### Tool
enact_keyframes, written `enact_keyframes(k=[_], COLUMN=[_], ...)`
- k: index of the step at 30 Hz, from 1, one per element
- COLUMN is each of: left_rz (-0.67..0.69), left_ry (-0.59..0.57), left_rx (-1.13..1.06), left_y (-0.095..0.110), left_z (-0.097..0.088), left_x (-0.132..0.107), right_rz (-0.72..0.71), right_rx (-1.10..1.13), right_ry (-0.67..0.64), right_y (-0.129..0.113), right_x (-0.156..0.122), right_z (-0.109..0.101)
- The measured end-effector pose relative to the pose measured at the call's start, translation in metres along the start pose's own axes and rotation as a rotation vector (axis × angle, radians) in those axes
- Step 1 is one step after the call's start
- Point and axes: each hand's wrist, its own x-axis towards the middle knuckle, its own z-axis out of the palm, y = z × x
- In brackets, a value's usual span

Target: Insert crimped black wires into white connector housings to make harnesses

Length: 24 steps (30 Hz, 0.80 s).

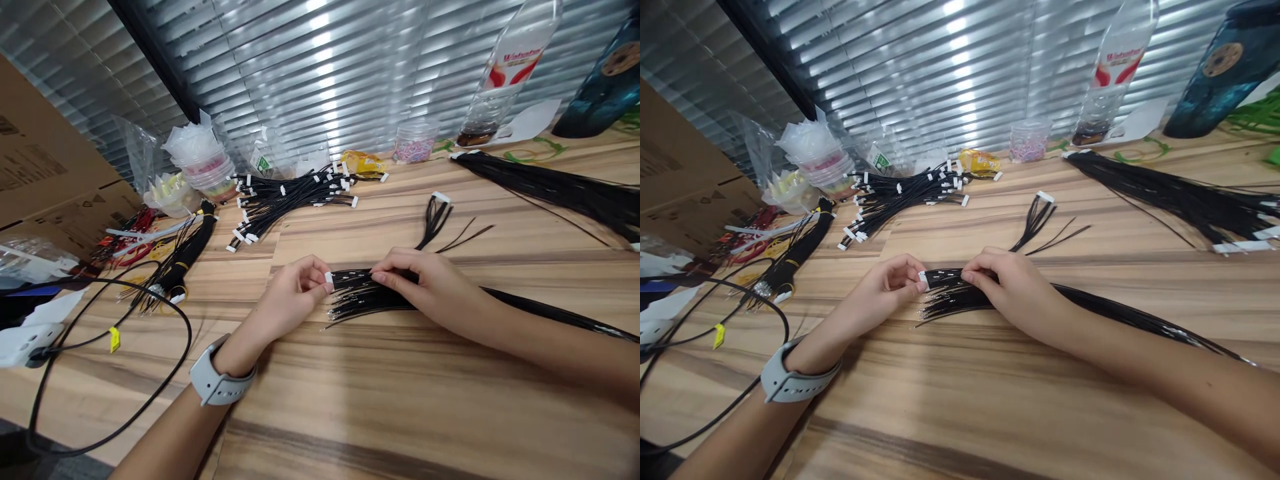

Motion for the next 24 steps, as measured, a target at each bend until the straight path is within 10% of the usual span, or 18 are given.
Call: enact_keyframes(k=[24], left_rz=[-0.040], left_ry=[-0.108], left_rx=[0.038], left_y=[0.0054], left_z=[-0.0052], left_x=[0.0006], right_rz=[-0.020], right_rx=[-0.075], right_ry=[-0.086], right_y=[0.0012], right_x=[0.0010], right_z=[-0.0031])
